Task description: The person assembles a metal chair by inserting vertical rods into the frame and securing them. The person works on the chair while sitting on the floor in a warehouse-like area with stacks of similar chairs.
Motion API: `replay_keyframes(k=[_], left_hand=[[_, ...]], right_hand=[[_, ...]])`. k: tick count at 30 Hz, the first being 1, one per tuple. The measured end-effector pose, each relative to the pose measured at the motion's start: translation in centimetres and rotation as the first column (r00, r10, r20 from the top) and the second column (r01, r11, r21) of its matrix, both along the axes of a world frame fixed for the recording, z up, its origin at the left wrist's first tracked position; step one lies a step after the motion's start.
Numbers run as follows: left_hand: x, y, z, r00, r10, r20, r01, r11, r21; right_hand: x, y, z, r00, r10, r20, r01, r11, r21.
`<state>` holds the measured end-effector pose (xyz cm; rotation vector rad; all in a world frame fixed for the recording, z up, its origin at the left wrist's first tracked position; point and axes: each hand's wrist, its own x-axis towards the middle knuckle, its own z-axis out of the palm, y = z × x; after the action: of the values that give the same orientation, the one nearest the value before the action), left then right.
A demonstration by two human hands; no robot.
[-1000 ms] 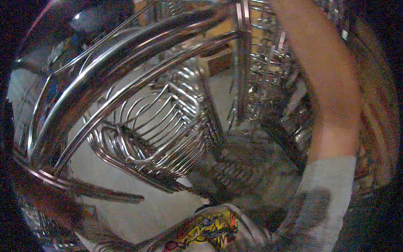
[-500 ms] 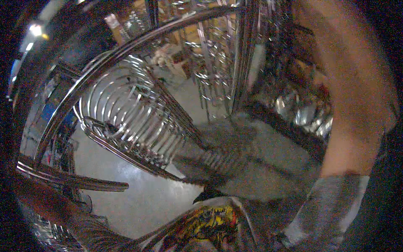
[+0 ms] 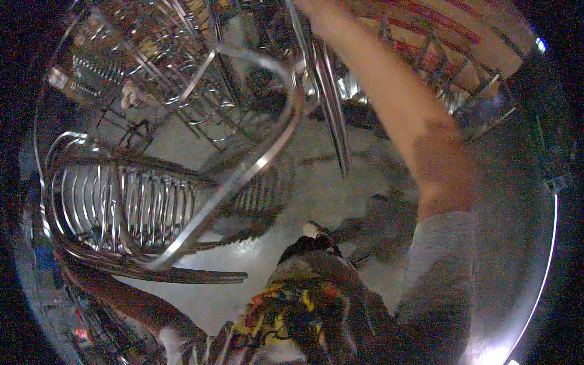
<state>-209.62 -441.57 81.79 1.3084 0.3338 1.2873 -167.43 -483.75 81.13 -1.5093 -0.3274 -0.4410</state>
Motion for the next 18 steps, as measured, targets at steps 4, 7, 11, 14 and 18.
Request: replay_keyframes(k=[4, 7, 11, 14, 18], left_hand=[[4.9, -0.9, -11.1, 0.979, 0.114, -0.17, -0.12, 0.992, -0.025], [7.6, 0.1, -18.1, 0.944, 0.171, -0.281, -0.139, 0.981, 0.133], [10.0, -0.2, -25.8, 0.826, 0.46, -0.326, -0.33, 0.863, 0.382], [8.3, -3.6, -28.7, 0.291, 0.914, -0.282, -0.325, 0.372, 0.87], [9.3, -12.3, -32.2, 0.432, 0.69, -0.581, -0.493, 0.72, 0.488]], right_hand=[[2.7, 0.0, -9.2, 0.99, 0.052, -0.134, -0.047, 0.998, 0.038], [5.3, 1.2, -16.0, 0.94, 0.088, -0.329, -0.066, 0.995, 0.078], [10.7, 1.8, -21.6, 0.798, 0.286, -0.531, -0.196, 0.956, 0.22], [14.1, 1.0, -24.0, 0.571, 0.527, -0.63, -0.466, 0.839, 0.279], [20.2, 3.7, -30.0, 0.403, 0.358, -0.842, -0.422, 0.889, 0.175]])
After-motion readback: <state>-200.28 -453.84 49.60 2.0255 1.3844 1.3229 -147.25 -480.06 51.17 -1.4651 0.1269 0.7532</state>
